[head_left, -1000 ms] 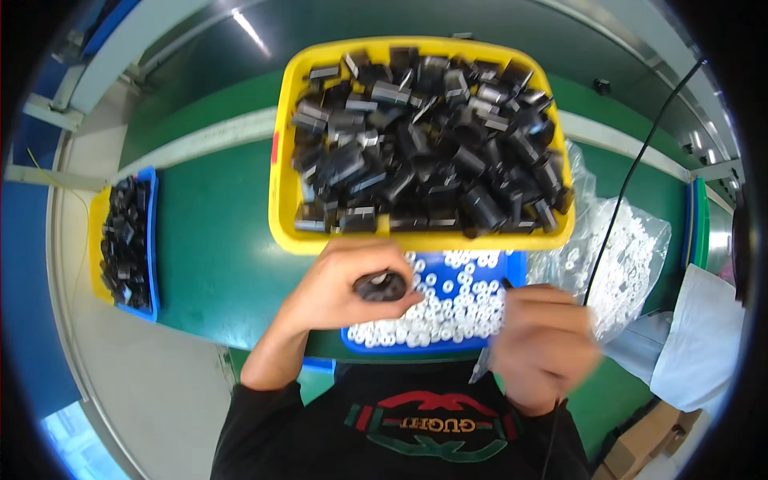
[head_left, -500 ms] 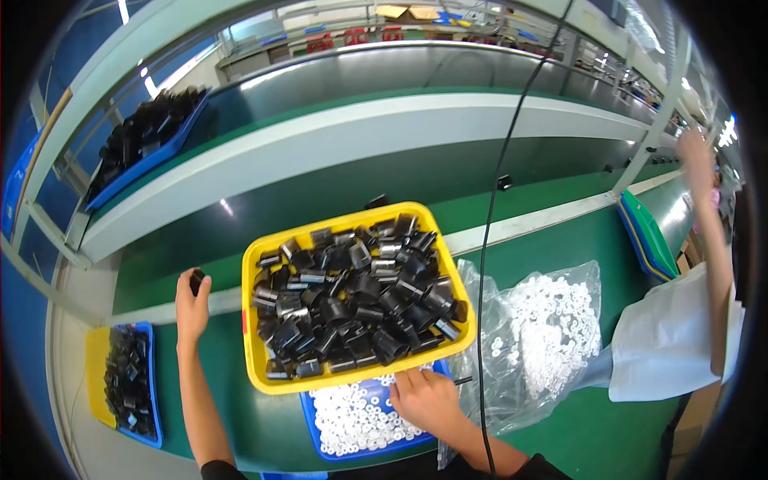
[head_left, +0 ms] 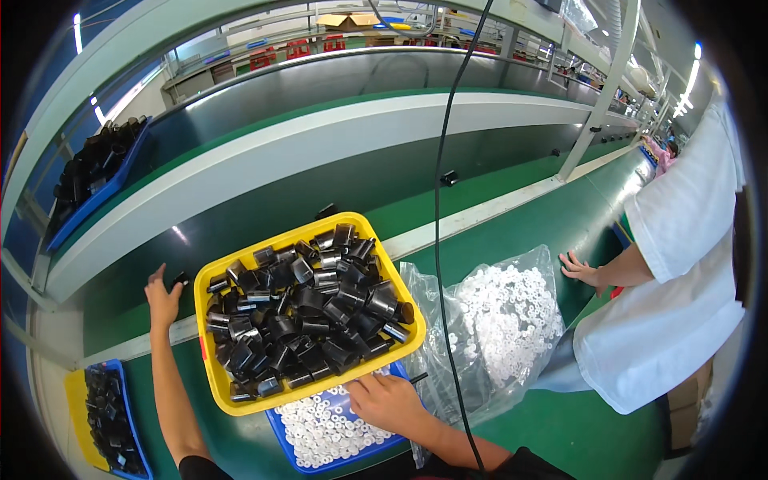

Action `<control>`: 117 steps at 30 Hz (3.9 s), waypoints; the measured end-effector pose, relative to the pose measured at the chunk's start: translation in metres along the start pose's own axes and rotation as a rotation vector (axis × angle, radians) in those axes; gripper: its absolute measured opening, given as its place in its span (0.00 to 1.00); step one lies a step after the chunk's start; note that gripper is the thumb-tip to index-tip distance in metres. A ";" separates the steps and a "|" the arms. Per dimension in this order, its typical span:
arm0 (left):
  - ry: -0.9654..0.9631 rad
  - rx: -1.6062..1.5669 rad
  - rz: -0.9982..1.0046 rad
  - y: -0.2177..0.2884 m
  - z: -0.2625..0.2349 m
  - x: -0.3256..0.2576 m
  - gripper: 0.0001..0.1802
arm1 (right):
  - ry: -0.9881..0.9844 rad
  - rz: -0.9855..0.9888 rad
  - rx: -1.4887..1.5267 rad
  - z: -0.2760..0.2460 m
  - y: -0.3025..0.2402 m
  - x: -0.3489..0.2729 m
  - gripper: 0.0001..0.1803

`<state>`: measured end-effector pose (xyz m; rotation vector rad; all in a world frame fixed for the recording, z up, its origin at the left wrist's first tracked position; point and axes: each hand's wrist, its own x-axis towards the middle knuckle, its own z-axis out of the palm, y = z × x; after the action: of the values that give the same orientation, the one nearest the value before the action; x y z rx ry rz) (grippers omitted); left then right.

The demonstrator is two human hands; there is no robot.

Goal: The person repeatedly picks up black plastic components from a yellow tray and inserts white washers into them using a thin black tool. The person handles the parts one at a time, manipulating the tool to push the washers into place before placing the assembled units back into the tray.

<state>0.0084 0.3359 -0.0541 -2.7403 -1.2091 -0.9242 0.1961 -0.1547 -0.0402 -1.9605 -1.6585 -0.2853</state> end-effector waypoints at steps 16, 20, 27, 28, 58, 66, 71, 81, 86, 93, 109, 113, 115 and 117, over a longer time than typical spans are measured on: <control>-0.316 -0.287 0.180 0.212 -0.136 -0.114 0.26 | 0.004 0.041 0.204 -0.004 -0.008 0.009 0.10; -0.292 -0.402 0.077 0.217 -0.144 -0.111 0.27 | -0.034 0.021 0.196 -0.002 -0.003 0.004 0.10; -0.246 -0.731 0.036 0.225 -0.154 -0.132 0.31 | -0.037 0.003 0.187 -0.009 -0.005 0.004 0.12; -0.291 -0.840 0.059 0.230 -0.154 -0.138 0.30 | -0.028 -0.007 0.210 -0.009 -0.004 0.001 0.12; -0.628 -1.441 0.202 0.259 -0.117 -0.186 0.35 | -0.019 0.018 0.879 -0.058 -0.032 0.046 0.21; -0.640 -1.436 0.191 0.258 -0.118 -0.187 0.34 | -0.130 0.106 0.845 -0.059 -0.034 0.043 0.26; -0.649 -1.433 0.158 0.259 -0.119 -0.186 0.32 | -0.092 0.086 0.835 -0.054 -0.035 0.043 0.25; -0.698 -1.460 0.191 0.260 -0.112 -0.188 0.30 | -0.025 0.031 0.835 -0.052 -0.040 0.045 0.19; -0.639 -1.468 0.160 0.262 -0.111 -0.189 0.23 | 0.131 0.096 1.272 -0.066 -0.031 0.043 0.14; -0.622 -1.401 0.184 0.272 -0.104 -0.194 0.26 | 0.251 -0.095 1.759 -0.082 -0.025 0.064 0.09; -0.783 -1.408 0.220 0.269 -0.103 -0.200 0.25 | 0.045 0.211 1.571 -0.069 -0.059 0.073 0.16; -0.762 -1.460 0.231 0.269 -0.102 -0.201 0.25 | 0.037 0.254 1.583 -0.068 -0.062 0.074 0.16; -0.753 -1.467 0.244 0.268 -0.101 -0.201 0.25 | 0.023 0.236 1.576 -0.066 -0.061 0.073 0.16; -0.773 -1.475 0.236 0.268 -0.101 -0.202 0.25 | 0.015 0.217 1.558 -0.066 -0.062 0.073 0.16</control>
<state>0.0316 -0.0119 -0.0164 -4.5145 0.1608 -0.9250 0.1642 -0.1235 0.0673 -0.8440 -0.9666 0.8390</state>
